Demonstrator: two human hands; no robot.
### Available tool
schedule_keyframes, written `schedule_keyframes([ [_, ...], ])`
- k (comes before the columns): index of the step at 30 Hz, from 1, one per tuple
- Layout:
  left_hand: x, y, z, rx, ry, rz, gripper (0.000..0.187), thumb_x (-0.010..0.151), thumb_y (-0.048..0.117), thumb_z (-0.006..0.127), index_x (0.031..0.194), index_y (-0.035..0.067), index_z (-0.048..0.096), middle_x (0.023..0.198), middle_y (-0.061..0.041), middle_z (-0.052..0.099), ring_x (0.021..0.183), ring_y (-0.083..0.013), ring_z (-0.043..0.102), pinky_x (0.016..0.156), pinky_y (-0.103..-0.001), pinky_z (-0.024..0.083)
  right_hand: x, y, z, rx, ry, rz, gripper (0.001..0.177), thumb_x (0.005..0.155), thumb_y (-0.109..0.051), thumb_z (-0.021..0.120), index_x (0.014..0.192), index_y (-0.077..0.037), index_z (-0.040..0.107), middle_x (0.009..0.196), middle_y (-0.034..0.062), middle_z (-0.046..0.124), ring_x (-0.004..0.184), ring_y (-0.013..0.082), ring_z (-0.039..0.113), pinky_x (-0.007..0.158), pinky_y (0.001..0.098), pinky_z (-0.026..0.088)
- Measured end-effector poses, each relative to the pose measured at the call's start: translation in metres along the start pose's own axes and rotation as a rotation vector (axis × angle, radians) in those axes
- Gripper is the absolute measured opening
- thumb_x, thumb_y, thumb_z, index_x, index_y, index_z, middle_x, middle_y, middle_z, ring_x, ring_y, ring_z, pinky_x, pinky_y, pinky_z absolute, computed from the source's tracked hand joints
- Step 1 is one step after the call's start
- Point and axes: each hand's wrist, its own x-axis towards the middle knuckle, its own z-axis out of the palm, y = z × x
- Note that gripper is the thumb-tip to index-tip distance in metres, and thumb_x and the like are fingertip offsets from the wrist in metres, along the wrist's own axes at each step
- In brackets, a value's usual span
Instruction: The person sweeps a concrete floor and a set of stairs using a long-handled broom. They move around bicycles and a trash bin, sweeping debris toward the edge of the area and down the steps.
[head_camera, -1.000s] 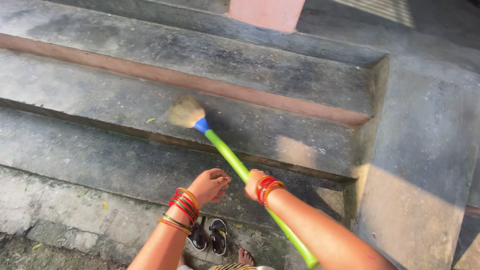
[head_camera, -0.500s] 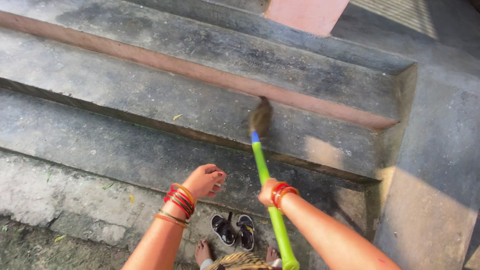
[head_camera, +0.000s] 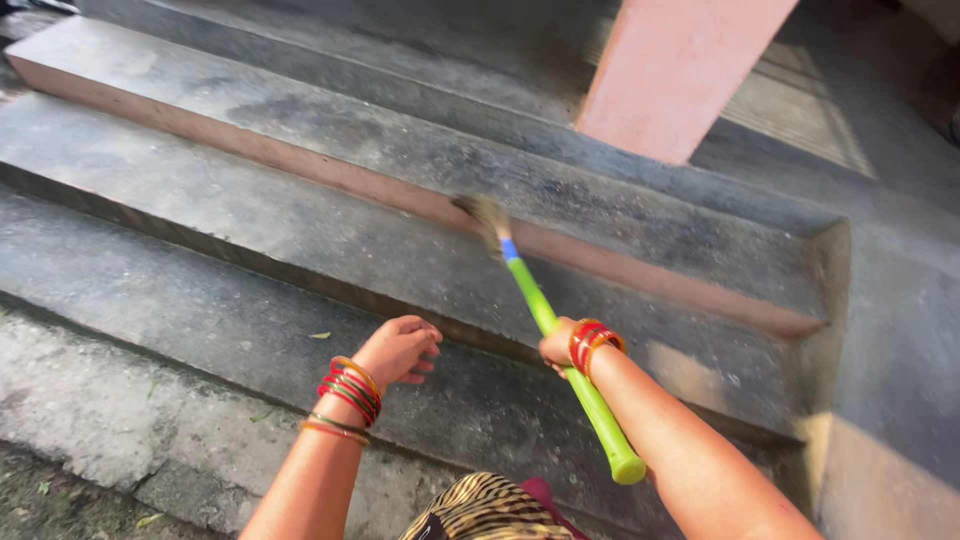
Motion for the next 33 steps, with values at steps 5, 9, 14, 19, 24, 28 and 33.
schedule_keyframes([
  [5, -0.009, -0.018, -0.021, 0.026, 0.044, -0.003, 0.028, 0.096, 0.031, 0.059, 0.111, 0.01, 0.069, 0.099, -0.003, 0.07, 0.085, -0.0176, 0.068, 0.074, -0.037, 0.059, 0.059, 0.005, -0.001, 0.036, -0.124, 0.155, 0.004, 0.085, -0.003, 0.063, 0.087, -0.001, 0.066, 0.07, 0.0078, 0.068, 0.056, 0.0181, 0.064, 0.054, 0.0344, 0.054],
  [9, -0.009, -0.042, -0.043, 0.089, 0.051, -0.018, 0.028, 0.096, 0.032, 0.058, 0.111, 0.011, 0.068, 0.102, -0.002, 0.071, 0.087, -0.0174, 0.07, 0.074, -0.036, 0.06, 0.103, -0.026, 0.05, 0.254, -0.225, 0.183, 0.004, 0.085, -0.001, 0.065, 0.087, -0.002, 0.062, 0.073, 0.0091, 0.066, 0.06, 0.0207, 0.065, 0.059, 0.0368, 0.055],
  [14, -0.002, -0.076, -0.09, 0.095, 0.042, -0.073, 0.028, 0.095, 0.033, 0.06, 0.11, 0.01, 0.068, 0.099, -0.002, 0.07, 0.085, -0.0148, 0.068, 0.072, -0.035, 0.059, 0.129, -0.099, 0.151, -0.299, -0.137, -0.096, 0.018, 0.088, -0.012, 0.061, 0.096, -0.001, 0.073, 0.089, 0.0139, 0.074, 0.078, 0.0269, 0.071, 0.072, 0.042, 0.056],
  [19, -0.006, -0.119, -0.137, 0.162, -0.04, -0.15, 0.026, 0.096, 0.029, 0.062, 0.109, 0.008, 0.069, 0.084, -0.007, 0.063, 0.068, -0.0187, 0.058, 0.057, -0.036, 0.049, 0.098, -0.168, 0.254, -0.656, -0.122, -0.268, 0.048, 0.086, -0.022, 0.072, 0.125, 0.003, 0.059, 0.116, 0.0239, 0.07, 0.109, 0.0379, 0.068, 0.094, 0.0458, 0.057],
  [24, 0.008, -0.114, -0.192, 0.087, 0.04, -0.095, 0.025, 0.094, 0.028, 0.061, 0.107, 0.008, 0.07, 0.081, -0.002, 0.065, 0.064, -0.0138, 0.058, 0.053, -0.032, 0.051, 0.074, -0.26, 0.241, -0.367, -0.115, -0.214, 0.056, 0.083, -0.021, 0.075, 0.131, 0.0, 0.054, 0.121, 0.0244, 0.068, 0.112, 0.0382, 0.067, 0.094, 0.0468, 0.056],
  [28, 0.023, -0.091, -0.211, 0.094, 0.106, -0.141, 0.024, 0.094, 0.026, 0.061, 0.109, 0.008, 0.068, 0.083, 0.001, 0.066, 0.067, -0.012, 0.062, 0.056, -0.031, 0.055, 0.049, -0.313, 0.197, -0.191, -0.232, -0.254, 0.043, 0.083, -0.013, 0.068, 0.121, 0.0, 0.053, 0.093, 0.0219, 0.073, 0.081, 0.034, 0.074, 0.071, 0.0456, 0.058],
  [33, 0.047, -0.063, -0.217, 0.164, 0.039, -0.018, 0.028, 0.096, 0.028, 0.062, 0.109, 0.004, 0.07, 0.081, -0.008, 0.064, 0.067, -0.017, 0.062, 0.056, -0.033, 0.055, 0.05, -0.316, 0.157, 0.124, -0.2, -0.198, 0.021, 0.082, -0.008, 0.067, 0.098, 0.003, 0.062, 0.066, 0.0124, 0.068, 0.05, 0.0218, 0.066, 0.048, 0.0389, 0.053],
])
